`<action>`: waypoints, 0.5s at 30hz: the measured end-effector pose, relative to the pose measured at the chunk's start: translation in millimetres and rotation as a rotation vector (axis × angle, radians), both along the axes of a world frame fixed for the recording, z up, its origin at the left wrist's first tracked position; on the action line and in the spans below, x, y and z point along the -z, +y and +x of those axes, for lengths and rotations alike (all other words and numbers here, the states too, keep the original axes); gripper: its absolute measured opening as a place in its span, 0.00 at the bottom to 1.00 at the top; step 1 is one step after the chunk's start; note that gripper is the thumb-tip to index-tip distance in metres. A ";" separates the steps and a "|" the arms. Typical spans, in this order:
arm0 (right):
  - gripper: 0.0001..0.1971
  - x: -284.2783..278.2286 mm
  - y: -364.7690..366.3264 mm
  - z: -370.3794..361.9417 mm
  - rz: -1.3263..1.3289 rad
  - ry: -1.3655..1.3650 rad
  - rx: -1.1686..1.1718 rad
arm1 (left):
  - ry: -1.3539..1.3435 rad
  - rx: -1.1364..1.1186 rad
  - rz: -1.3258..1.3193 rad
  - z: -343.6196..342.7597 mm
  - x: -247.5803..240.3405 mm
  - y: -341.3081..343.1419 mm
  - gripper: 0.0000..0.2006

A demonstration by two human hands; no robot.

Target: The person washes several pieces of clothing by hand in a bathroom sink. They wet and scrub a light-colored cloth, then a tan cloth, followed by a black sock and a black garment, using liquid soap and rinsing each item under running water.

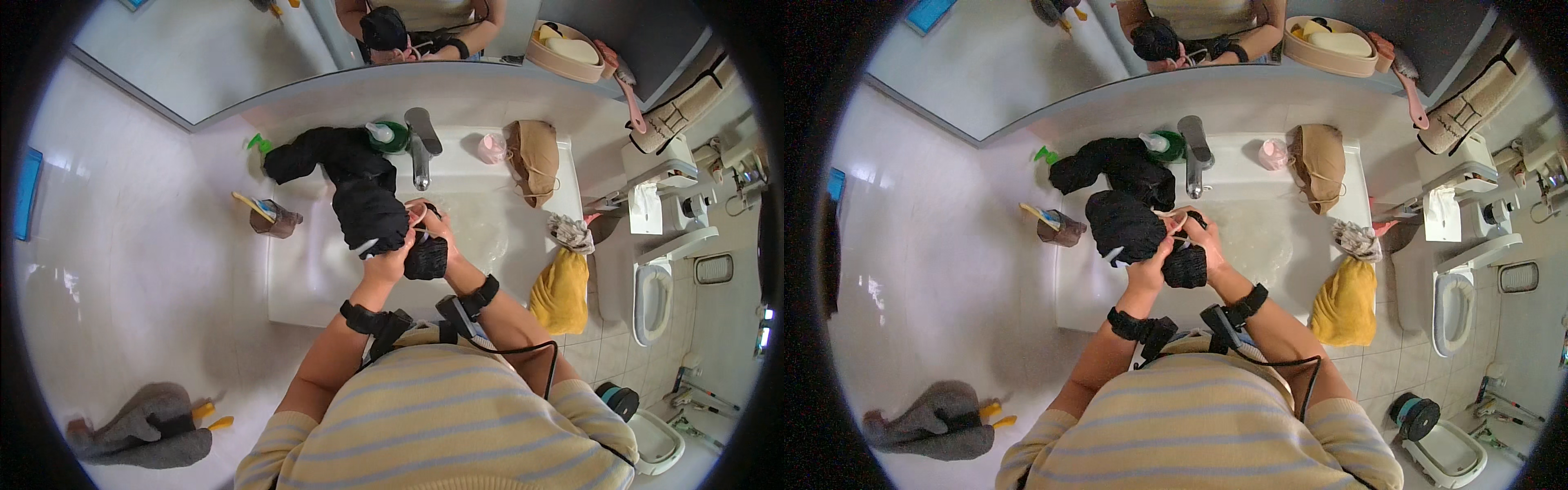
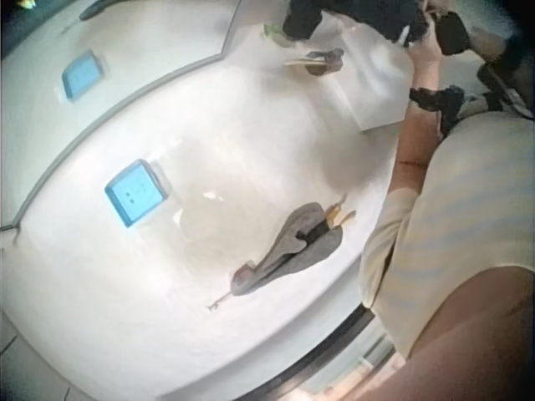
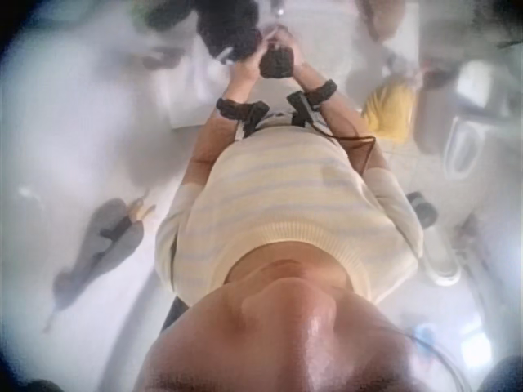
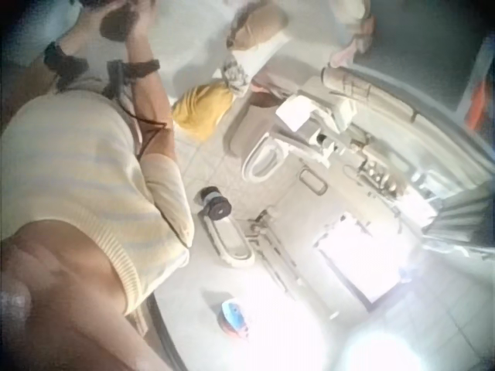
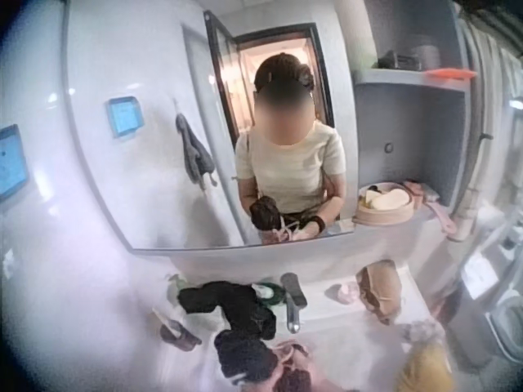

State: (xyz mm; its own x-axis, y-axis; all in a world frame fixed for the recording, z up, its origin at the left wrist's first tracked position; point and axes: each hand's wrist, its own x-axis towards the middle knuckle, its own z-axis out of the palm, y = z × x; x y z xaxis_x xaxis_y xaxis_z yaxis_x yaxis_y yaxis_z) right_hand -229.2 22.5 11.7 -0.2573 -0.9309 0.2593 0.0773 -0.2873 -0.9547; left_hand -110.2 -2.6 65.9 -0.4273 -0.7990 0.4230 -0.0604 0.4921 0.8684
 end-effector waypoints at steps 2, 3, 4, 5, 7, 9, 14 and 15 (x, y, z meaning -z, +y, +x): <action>0.12 -12.7 7.1 -1.6 -0.027 0.438 0.106 | 0.168 0.101 0.246 5.0 -4.5 0.5 0.07; 0.13 -13.2 7.1 -2.1 -0.100 0.718 0.165 | 0.254 0.153 0.370 7.9 -7.3 -0.3 0.07; 0.13 -8.5 0.0 3.5 0.055 0.267 -0.011 | 0.052 0.149 0.169 9.7 -17.4 -2.0 0.06; 0.14 -4.4 -5.7 8.8 0.199 -0.218 -0.070 | 0.047 0.227 0.187 9.9 -20.4 -5.0 0.06; 0.16 -21.1 0.6 8.7 0.502 -0.934 -0.238 | 0.034 0.357 0.218 15.6 -23.3 -12.4 0.05; 0.18 -46.1 5.8 12.3 0.533 -0.951 -0.285 | -0.042 0.382 0.153 23.7 -14.8 -22.3 0.08; 0.17 -58.7 6.9 13.4 0.615 -0.940 -0.255 | -0.073 0.406 0.152 23.5 -21.5 -28.5 0.10; 0.17 -56.3 5.7 12.6 0.668 -0.939 -0.263 | -0.047 0.399 0.232 23.4 -21.5 -26.5 0.10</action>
State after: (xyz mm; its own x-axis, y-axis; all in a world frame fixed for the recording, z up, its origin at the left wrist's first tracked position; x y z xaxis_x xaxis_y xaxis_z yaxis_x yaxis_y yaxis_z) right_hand -216.6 28.2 68.0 0.1322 -0.8631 -0.4874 0.8113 0.3767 -0.4470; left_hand -86.8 -29.1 87.5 -0.7352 -0.6395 0.2247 0.0517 0.2776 0.9593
